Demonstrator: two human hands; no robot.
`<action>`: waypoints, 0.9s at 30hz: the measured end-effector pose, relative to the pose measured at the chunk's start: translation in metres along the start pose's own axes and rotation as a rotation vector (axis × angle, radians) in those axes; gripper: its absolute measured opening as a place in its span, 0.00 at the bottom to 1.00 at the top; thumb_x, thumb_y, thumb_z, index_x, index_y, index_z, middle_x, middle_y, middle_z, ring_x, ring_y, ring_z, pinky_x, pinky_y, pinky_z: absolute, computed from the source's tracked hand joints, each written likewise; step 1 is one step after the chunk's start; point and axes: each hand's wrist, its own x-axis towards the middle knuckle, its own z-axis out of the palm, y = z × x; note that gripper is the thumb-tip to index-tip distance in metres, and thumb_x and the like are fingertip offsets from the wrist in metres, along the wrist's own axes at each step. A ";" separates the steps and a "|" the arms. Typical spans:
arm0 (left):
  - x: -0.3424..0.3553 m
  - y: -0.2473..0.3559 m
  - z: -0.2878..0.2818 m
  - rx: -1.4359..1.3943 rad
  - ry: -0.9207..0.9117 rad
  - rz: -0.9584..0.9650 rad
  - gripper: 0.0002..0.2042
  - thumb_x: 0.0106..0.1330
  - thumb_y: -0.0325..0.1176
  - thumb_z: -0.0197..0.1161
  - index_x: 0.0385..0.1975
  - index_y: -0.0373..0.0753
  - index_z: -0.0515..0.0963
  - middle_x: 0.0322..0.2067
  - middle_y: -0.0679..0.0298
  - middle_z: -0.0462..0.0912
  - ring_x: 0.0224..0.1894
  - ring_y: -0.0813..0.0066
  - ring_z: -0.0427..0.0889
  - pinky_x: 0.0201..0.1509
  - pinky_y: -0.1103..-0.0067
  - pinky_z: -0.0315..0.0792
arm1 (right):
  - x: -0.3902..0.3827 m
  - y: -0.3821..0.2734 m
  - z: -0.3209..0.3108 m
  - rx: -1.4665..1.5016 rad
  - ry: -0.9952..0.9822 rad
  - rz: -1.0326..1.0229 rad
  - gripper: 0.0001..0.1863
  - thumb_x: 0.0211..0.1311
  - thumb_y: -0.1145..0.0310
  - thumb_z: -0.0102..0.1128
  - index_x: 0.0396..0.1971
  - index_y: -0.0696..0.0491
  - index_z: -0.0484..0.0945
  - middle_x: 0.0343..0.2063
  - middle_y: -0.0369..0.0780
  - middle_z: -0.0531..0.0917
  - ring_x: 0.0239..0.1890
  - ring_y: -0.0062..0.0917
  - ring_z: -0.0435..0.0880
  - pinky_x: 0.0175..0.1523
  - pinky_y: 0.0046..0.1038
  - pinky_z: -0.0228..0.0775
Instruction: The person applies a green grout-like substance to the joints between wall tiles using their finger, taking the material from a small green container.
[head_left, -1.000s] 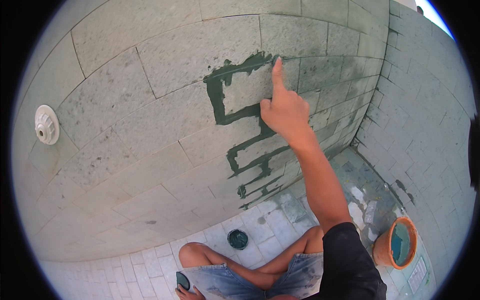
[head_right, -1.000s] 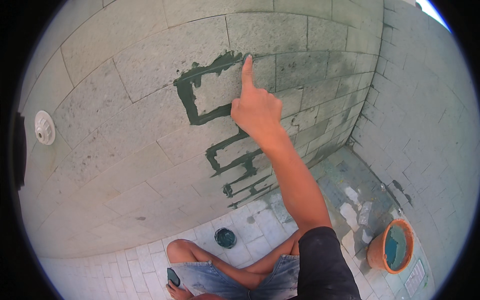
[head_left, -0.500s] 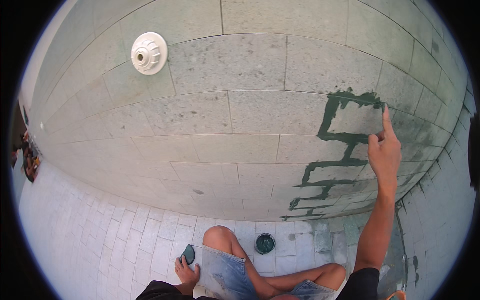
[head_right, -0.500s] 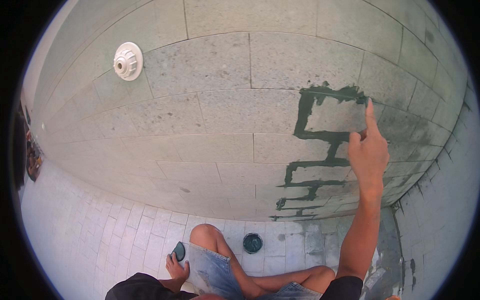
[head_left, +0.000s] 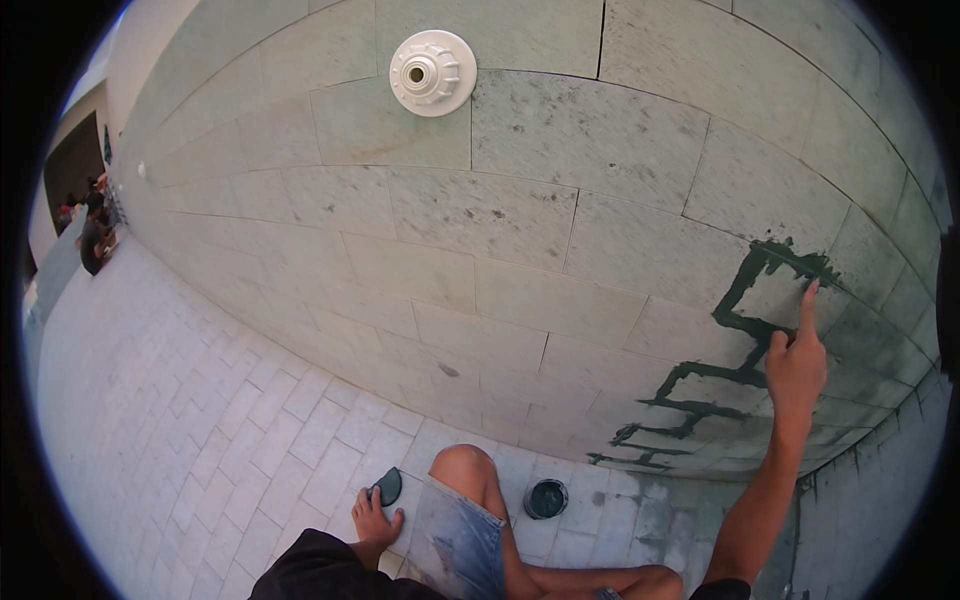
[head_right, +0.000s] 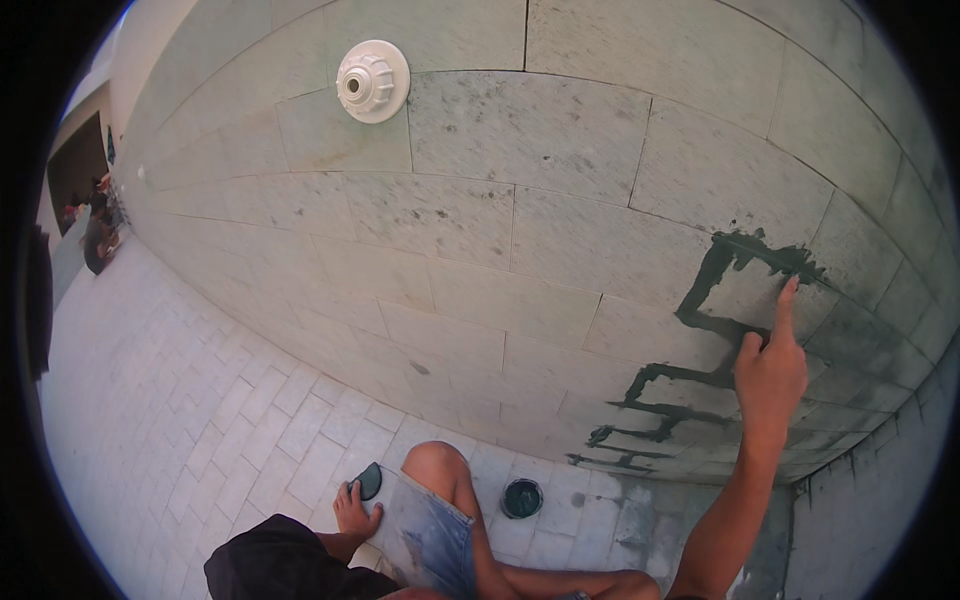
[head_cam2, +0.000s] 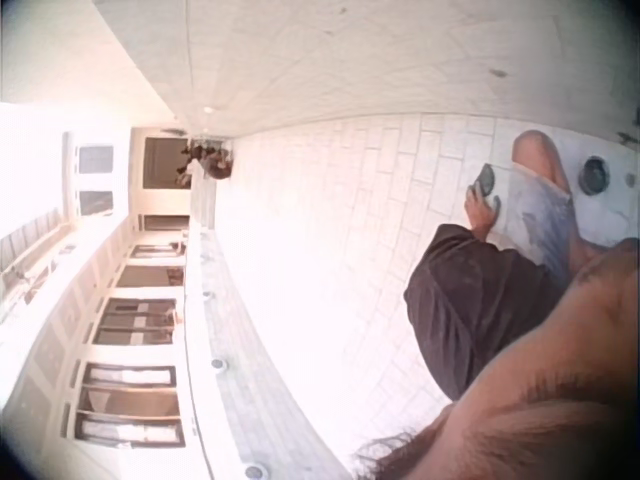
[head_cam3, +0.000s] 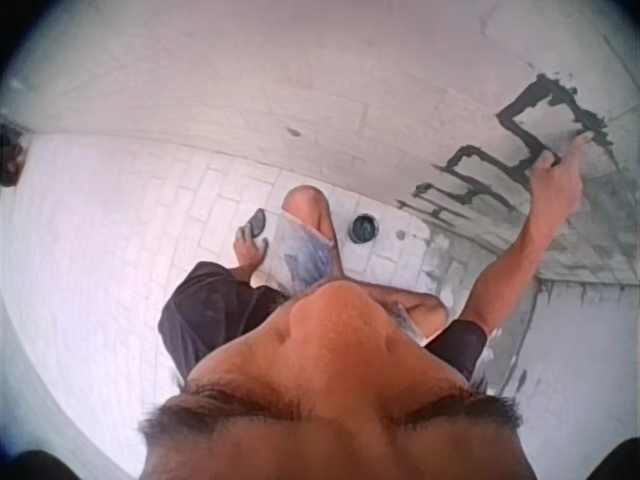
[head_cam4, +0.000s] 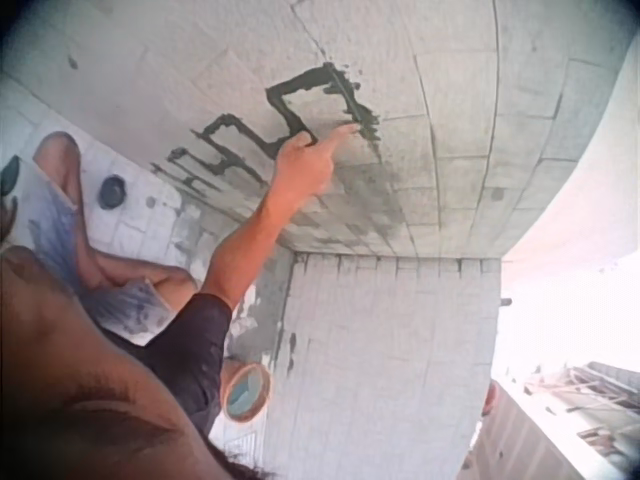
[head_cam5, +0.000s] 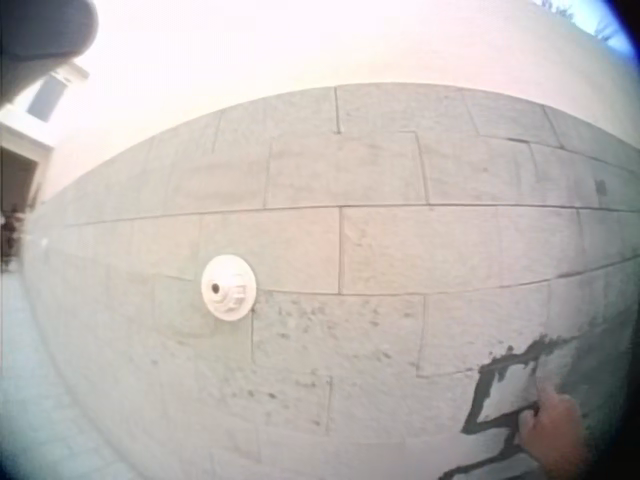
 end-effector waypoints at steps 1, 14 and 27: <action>0.003 0.000 0.000 0.000 0.003 0.014 0.40 0.56 0.52 0.65 0.65 0.35 0.63 0.66 0.40 0.60 0.69 0.42 0.58 0.70 0.54 0.53 | -0.001 0.009 -0.002 0.047 -0.024 -0.062 0.46 0.55 0.77 0.53 0.76 0.39 0.53 0.16 0.39 0.70 0.19 0.23 0.67 0.33 0.26 0.66; 0.003 0.004 0.008 0.123 0.050 0.069 0.37 0.63 0.46 0.63 0.69 0.37 0.59 0.65 0.40 0.61 0.67 0.41 0.62 0.67 0.54 0.58 | 0.017 0.022 -0.014 -0.220 -0.086 0.154 0.54 0.54 0.66 0.56 0.77 0.53 0.33 0.21 0.50 0.84 0.25 0.46 0.84 0.33 0.42 0.74; 0.006 0.013 -0.004 0.121 0.205 0.244 0.36 0.66 0.55 0.60 0.65 0.33 0.67 0.55 0.35 0.73 0.54 0.34 0.74 0.56 0.51 0.71 | 0.011 -0.001 -0.026 -0.451 -0.233 0.086 0.53 0.54 0.70 0.58 0.76 0.58 0.36 0.20 0.48 0.83 0.21 0.43 0.83 0.28 0.41 0.73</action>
